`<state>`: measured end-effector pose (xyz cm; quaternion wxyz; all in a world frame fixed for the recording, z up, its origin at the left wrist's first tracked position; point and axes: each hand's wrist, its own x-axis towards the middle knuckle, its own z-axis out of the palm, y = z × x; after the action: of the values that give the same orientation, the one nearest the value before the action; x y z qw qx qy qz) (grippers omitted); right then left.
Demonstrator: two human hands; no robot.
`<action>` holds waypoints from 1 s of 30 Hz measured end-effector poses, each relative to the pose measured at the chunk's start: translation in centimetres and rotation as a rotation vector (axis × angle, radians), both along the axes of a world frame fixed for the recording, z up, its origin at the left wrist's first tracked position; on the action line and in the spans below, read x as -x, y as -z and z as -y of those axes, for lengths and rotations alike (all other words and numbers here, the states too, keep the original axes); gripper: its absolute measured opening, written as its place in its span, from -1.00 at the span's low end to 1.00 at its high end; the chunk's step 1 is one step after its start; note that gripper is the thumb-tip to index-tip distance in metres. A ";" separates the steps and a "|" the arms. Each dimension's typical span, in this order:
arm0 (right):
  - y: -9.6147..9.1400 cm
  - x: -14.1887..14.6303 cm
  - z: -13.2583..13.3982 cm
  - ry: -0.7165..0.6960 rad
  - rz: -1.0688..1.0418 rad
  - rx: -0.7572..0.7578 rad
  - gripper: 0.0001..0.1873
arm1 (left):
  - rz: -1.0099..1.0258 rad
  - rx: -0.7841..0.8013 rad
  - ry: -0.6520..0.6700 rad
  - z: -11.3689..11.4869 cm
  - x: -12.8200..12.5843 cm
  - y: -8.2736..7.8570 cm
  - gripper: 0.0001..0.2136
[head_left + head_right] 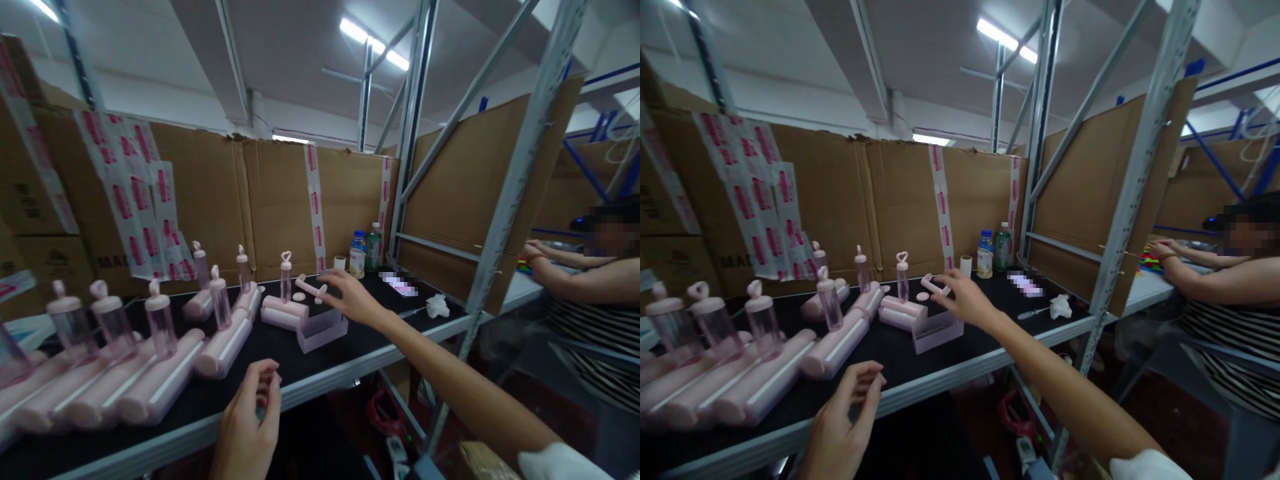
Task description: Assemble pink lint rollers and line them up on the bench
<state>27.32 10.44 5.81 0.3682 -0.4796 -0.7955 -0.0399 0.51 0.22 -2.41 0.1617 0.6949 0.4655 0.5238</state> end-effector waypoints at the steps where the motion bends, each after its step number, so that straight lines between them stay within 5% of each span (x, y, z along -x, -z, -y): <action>1: -0.6 -0.7 -1.7 0.107 -0.035 -0.018 -0.57 | 0.004 0.001 -0.006 0.0 0.0 0.0 -0.72; 7: -1.1 -3.7 -10.3 0.348 -0.130 0.090 -0.64 | 0.026 0.035 -0.016 -0.2 0.0 -0.1 -0.73; 12: -0.7 -3.4 -11.3 0.326 -0.159 0.118 -0.84 | 0.055 0.052 -0.007 -0.2 0.3 0.1 -0.73; 17: -2.1 -2.5 -5.8 0.196 -0.199 0.037 -0.89 | 0.046 -0.093 -0.048 1.2 0.3 -0.4 -0.81; 19: -2.5 -1.1 -1.1 0.032 -0.221 0.057 -0.91 | 0.027 -0.194 -0.069 2.2 -0.3 -1.1 -0.79; 21: -2.7 1.0 4.4 -0.313 -0.369 0.145 -0.87 | 0.033 -0.248 -0.046 3.2 -1.1 -1.8 -0.61; 25: -2.9 5.1 12.3 -0.607 -0.419 0.319 -0.88 | 0.113 -0.129 0.092 4.3 -2.6 -2.4 -0.34; 27: -2.8 5.7 11.9 -0.612 -0.398 0.332 -0.85 | 0.170 -0.024 0.110 4.3 -2.7 -2.4 -0.40; 30: -3.0 4.9 6.0 -0.355 -0.256 0.227 -0.73 | 0.248 0.058 0.090 3.9 -2.2 -2.1 -0.46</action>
<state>22.43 4.47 8.78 0.4108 -0.3719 -0.8136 0.1759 2.69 -3.64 -0.26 0.2616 0.6400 0.4252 0.5841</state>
